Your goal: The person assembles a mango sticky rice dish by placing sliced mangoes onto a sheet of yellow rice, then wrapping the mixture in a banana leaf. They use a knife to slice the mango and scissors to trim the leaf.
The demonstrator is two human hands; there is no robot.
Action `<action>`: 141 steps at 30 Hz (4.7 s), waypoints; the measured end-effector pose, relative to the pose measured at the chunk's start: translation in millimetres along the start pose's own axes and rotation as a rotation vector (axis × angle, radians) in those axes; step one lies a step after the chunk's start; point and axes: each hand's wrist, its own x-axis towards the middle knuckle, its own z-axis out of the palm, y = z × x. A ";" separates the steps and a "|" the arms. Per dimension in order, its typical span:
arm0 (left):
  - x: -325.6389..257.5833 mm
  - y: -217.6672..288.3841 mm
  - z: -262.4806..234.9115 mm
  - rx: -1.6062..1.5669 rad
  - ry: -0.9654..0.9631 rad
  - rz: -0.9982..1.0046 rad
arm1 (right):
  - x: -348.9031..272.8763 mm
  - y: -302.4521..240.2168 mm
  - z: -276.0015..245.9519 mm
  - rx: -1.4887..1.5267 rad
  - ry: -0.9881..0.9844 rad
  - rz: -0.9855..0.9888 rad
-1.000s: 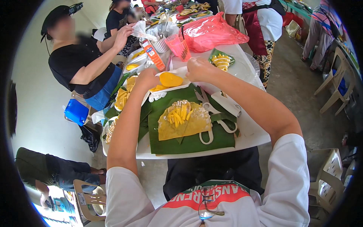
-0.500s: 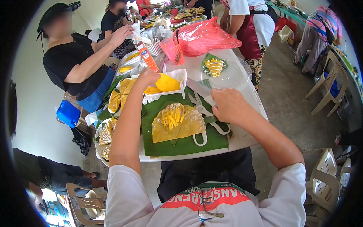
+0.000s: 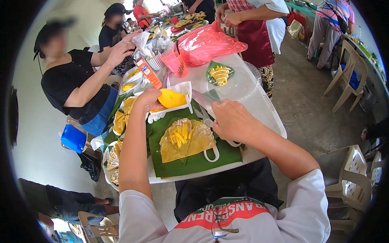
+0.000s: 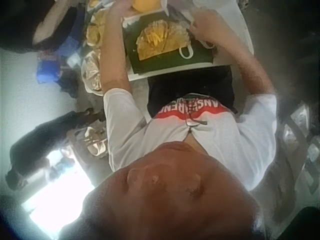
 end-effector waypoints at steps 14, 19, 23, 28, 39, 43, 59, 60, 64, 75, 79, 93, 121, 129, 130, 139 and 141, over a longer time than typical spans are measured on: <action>-7.4 19.0 -6.7 0.039 0.215 0.088 | -34.7 -9.2 -35.7 -0.157 0.216 -0.093; -11.7 26.7 -26.1 -0.232 0.245 0.119 | -62.6 6.6 -50.7 0.025 0.352 -0.037; -28.1 29.8 -9.0 -0.660 0.096 0.120 | -63.4 39.9 -41.1 0.300 0.368 0.166; -47.3 17.0 10.2 -1.029 -0.059 0.151 | -35.6 94.2 -5.2 0.236 0.516 0.096; -82.4 -12.4 26.7 -1.276 -0.283 0.134 | 2.3 106.4 20.9 0.206 0.533 -0.085; -107.3 3.2 48.1 -1.343 -0.193 0.171 | 4.5 105.5 18.0 0.172 0.563 -0.134; -160.7 -20.2 73.7 -1.699 -0.253 0.271 | -44.9 -36.9 9.3 0.786 0.432 -0.054; -164.9 -18.9 76.3 -1.703 -0.209 0.270 | -44.1 -43.9 11.4 0.841 0.455 -0.054; -173.1 -33.8 74.9 -1.738 -0.287 0.460 | -50.1 -53.9 7.6 0.783 0.455 -0.149; -185.1 -30.5 85.5 -1.590 -0.108 0.605 | -70.4 -76.4 2.9 0.699 0.287 -0.081; -180.4 -32.4 81.1 -1.449 -0.020 0.710 | -72.7 -80.5 12.2 0.709 0.337 -0.153; -179.6 -18.0 87.7 -1.039 0.298 0.970 | -57.4 -97.7 14.5 0.739 0.406 -0.240; -182.3 -2.2 80.8 -0.894 0.301 1.008 | -67.4 -90.8 3.2 0.848 0.270 -0.203; -179.0 -2.5 75.1 -0.832 0.289 1.030 | -71.6 -84.2 0.5 0.852 0.197 -0.185; -178.7 -2.9 74.6 -0.819 0.283 1.035 | -72.2 -82.7 -0.2 0.846 0.191 -0.185; -176.1 -8.0 72.1 -0.786 0.261 1.048 | -74.9 -68.6 -19.9 0.789 0.039 -0.162; -176.2 -7.7 73.2 -0.786 0.257 1.038 | -75.4 -65.1 -29.5 0.748 -0.031 -0.142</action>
